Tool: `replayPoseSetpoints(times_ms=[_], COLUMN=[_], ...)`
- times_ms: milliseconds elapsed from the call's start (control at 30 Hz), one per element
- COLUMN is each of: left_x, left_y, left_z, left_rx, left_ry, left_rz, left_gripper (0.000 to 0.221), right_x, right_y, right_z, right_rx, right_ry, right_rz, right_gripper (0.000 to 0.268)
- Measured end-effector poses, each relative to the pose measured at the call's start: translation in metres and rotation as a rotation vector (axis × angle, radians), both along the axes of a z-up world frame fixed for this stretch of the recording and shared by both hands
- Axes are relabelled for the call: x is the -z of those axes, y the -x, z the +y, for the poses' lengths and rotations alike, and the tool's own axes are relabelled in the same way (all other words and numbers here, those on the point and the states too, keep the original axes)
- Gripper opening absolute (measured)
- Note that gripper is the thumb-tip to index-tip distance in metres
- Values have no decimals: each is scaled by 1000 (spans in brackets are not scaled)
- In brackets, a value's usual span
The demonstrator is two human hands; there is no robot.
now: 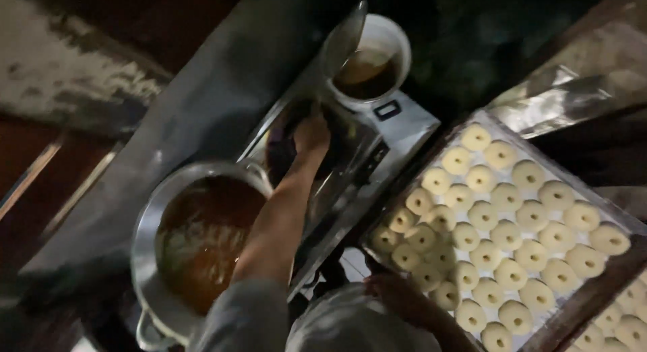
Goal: Checking the temperature of frying oil with a digital thermometer, skimming out debris with a mesh strainer, and arranging trays of uncooked donuts.
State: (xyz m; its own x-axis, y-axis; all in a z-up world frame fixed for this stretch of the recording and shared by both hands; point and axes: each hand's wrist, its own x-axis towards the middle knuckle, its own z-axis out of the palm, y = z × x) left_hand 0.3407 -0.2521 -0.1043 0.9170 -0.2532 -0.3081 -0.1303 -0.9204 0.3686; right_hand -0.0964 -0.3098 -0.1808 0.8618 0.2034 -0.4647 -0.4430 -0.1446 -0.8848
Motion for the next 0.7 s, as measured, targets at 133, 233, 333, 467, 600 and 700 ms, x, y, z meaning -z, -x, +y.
replayPoseSetpoints(times_ms=[133,233,333,467,600,700], left_x=[42,65,67,71,39,46], left_y=[-11,-16,-19,-17,-13,-25], left_z=[-21,-18,-15,-17,-16,20], left_rx=[31,30,85,116,-50,38], left_ry=[-74,-76,-119,-198,-7,29], left_rz=[74,68,10,-69,30,-153], left_gripper=[46,53,56,45,43,38], right_x=[-5,-2,-76,-17,-55,-57], right_y=[17,25,-14,2,-6,-16], right_z=[-25,-23,-19,-11,-28,-29], right_rx=[170,286,258,181,9,-98], right_ry=[-80,-156,-24,-21,-90,-28], right_rz=[264,369,478,173,-102,-64], right_gripper=[49,50,34,26,39,49])
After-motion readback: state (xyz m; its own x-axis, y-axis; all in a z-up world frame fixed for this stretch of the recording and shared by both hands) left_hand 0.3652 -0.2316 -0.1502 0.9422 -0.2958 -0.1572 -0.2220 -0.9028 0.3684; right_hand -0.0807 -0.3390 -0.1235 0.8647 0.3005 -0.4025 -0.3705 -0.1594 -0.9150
